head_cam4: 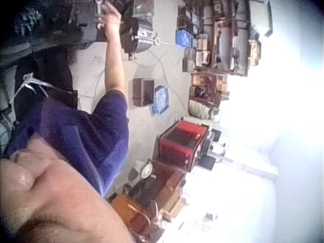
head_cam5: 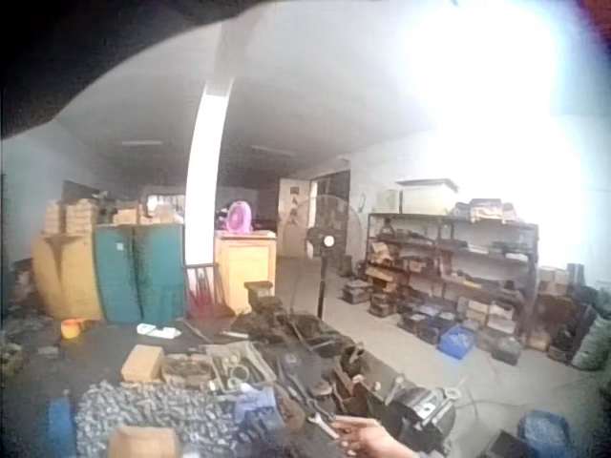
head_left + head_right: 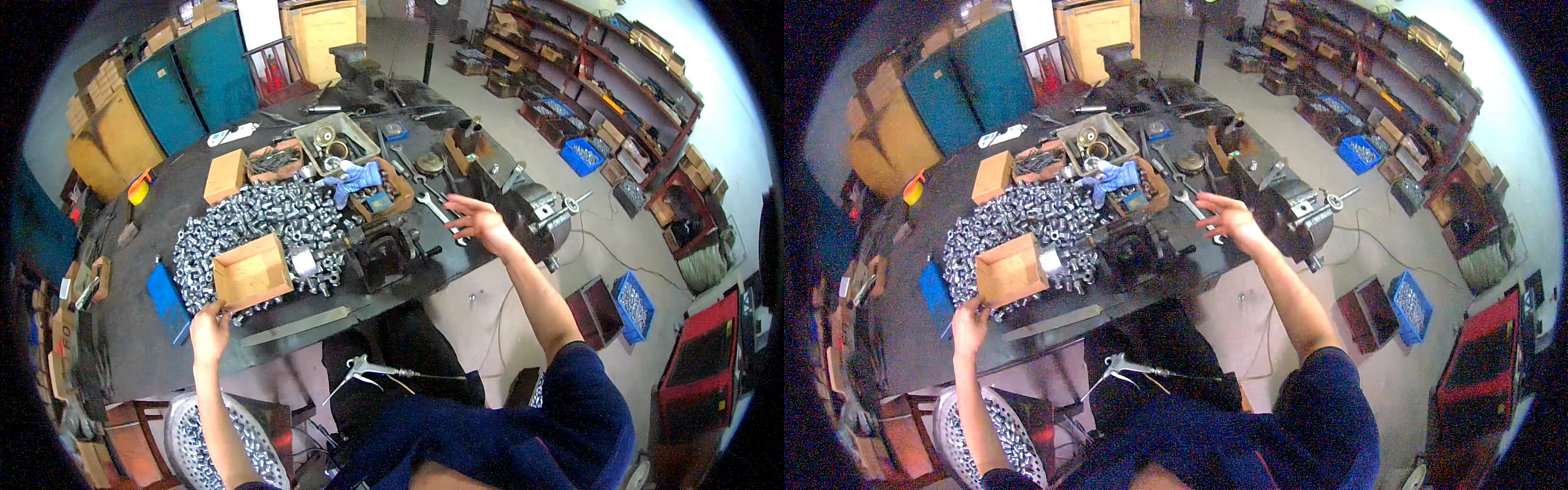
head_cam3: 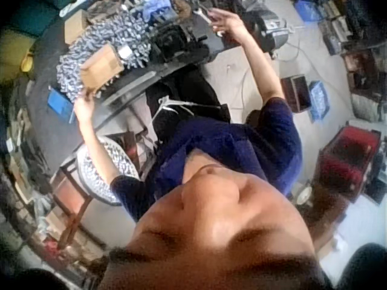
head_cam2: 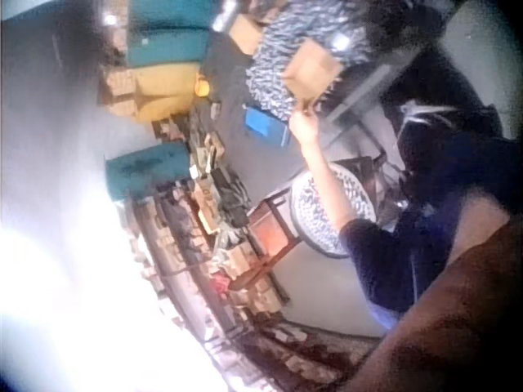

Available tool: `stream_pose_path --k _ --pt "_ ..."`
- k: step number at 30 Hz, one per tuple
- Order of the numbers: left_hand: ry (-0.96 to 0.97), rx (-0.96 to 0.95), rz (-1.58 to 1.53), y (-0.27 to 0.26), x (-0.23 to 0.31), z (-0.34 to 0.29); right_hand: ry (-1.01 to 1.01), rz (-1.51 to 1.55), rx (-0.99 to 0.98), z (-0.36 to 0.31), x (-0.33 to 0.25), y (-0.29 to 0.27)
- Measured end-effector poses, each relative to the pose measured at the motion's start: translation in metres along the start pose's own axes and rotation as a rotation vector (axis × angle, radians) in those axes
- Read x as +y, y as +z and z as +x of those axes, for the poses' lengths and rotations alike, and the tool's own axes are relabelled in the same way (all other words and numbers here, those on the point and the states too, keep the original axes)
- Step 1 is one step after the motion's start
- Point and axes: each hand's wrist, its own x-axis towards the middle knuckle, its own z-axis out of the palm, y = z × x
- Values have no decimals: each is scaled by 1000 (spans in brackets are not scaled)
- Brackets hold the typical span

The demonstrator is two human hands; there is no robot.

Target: The person uses an air gun to blow debris off metal bolts on a tray, assembles a cardboard box, and then cleans and places individual metal parts into the box at a workbench.

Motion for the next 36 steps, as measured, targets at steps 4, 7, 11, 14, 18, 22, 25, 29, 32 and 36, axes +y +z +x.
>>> stream_pose_path --k 4,7,11,14,18,22,25,29,32,36 --pt "-37 -3 3 -15 14 -14 -321 -1374 212 -46 25 35" --pt "-80 -86 -22 -28 35 -17 -174 -1493 75 -81 40 51" --pt "-16 -93 -29 -29 47 -25 -99 -1584 84 -87 60 51" --pt "13 -114 -58 -25 60 -30 -11 -1579 105 -100 74 57" --pt "99 -190 -77 -19 73 -44 168 -1454 33 -137 79 67" --pt "168 -394 -290 -6 113 -56 346 -973 113 -171 92 57" --pt "311 -410 -557 20 170 -48 122 -288 94 -154 59 68" --pt "223 -343 -1059 66 245 -23 -388 -364 -168 -127 1 140" --pt "85 -305 -1426 99 256 -21 -420 -177 -257 -121 -40 190" --pt "-219 -415 -1880 76 209 -25 -537 244 -401 -108 -44 218"
